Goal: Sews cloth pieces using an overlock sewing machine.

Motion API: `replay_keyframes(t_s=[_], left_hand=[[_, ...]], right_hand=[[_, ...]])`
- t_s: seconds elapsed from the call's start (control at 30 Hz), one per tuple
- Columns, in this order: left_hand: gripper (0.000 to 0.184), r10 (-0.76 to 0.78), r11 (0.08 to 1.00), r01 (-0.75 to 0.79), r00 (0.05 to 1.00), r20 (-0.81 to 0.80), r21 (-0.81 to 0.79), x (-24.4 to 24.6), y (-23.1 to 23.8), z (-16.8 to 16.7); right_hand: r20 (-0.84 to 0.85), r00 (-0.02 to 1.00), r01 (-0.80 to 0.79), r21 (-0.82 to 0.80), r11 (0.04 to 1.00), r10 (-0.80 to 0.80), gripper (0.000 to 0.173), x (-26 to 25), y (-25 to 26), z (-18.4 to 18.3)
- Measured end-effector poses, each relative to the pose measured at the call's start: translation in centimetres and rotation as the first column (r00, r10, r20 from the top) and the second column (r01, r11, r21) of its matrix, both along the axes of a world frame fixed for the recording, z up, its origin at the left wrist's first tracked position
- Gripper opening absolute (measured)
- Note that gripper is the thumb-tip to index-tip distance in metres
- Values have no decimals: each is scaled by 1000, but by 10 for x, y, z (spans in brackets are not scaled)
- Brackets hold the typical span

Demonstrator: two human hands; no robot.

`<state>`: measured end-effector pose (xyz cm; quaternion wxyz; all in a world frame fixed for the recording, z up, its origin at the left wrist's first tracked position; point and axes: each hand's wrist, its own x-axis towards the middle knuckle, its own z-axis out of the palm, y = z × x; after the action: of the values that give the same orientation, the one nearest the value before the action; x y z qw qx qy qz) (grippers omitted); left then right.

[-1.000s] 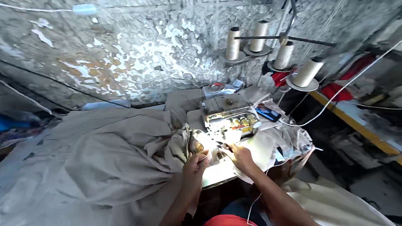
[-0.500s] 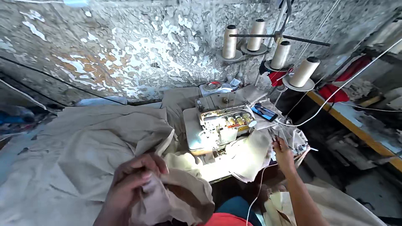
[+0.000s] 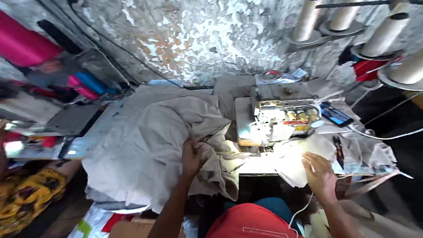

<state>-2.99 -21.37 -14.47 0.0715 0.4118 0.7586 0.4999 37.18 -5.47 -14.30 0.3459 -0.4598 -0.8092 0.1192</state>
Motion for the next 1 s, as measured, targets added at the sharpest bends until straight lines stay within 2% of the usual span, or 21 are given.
replay_keyframes(t_s=[0.1,0.2,0.27,0.37,0.43,0.53,0.63,0.77,0.87,1.0], left_hand=[[32,15,998,-10,996,-87,55,15,-30,2],[40,17,998,-5,986,-166,70,45,-64,-10],[45,-4,999,9,992,-124,40,63,-84,-19],[42,-4,1000,4,1000,-19,7,83,-97,-22],[42,-27,1000,27,1000,12,15,85,-97,-19],[44,-35,998,37,999,31,-46,82,-88,-14],[33,0,982,-1,1000,-7,-187,79,-78,-13],[31,-52,972,39,997,-54,-232,74,-77,-17],[41,-41,973,50,998,46,-226,74,-82,-18],[40,64,978,-19,975,214,-207,83,-88,-23]], right_hand=[[-30,984,-178,-99,979,176,23,-35,-20,-2],[-87,928,-372,-239,897,361,26,-71,-22,-12],[-160,882,-471,-285,835,443,31,-94,-17,-21],[-299,843,-537,-494,684,446,41,-123,-8,-28],[-354,847,-531,-597,601,396,41,-136,-3,-35],[-352,859,-511,-584,631,371,33,-142,-3,-41],[-309,877,-480,-603,638,367,29,-141,-7,-35],[-297,892,-452,-599,661,341,25,-142,-10,-34],[-293,899,-438,-584,684,326,25,-143,-12,-39],[-200,922,-381,-620,686,332,26,-148,-13,-36]])
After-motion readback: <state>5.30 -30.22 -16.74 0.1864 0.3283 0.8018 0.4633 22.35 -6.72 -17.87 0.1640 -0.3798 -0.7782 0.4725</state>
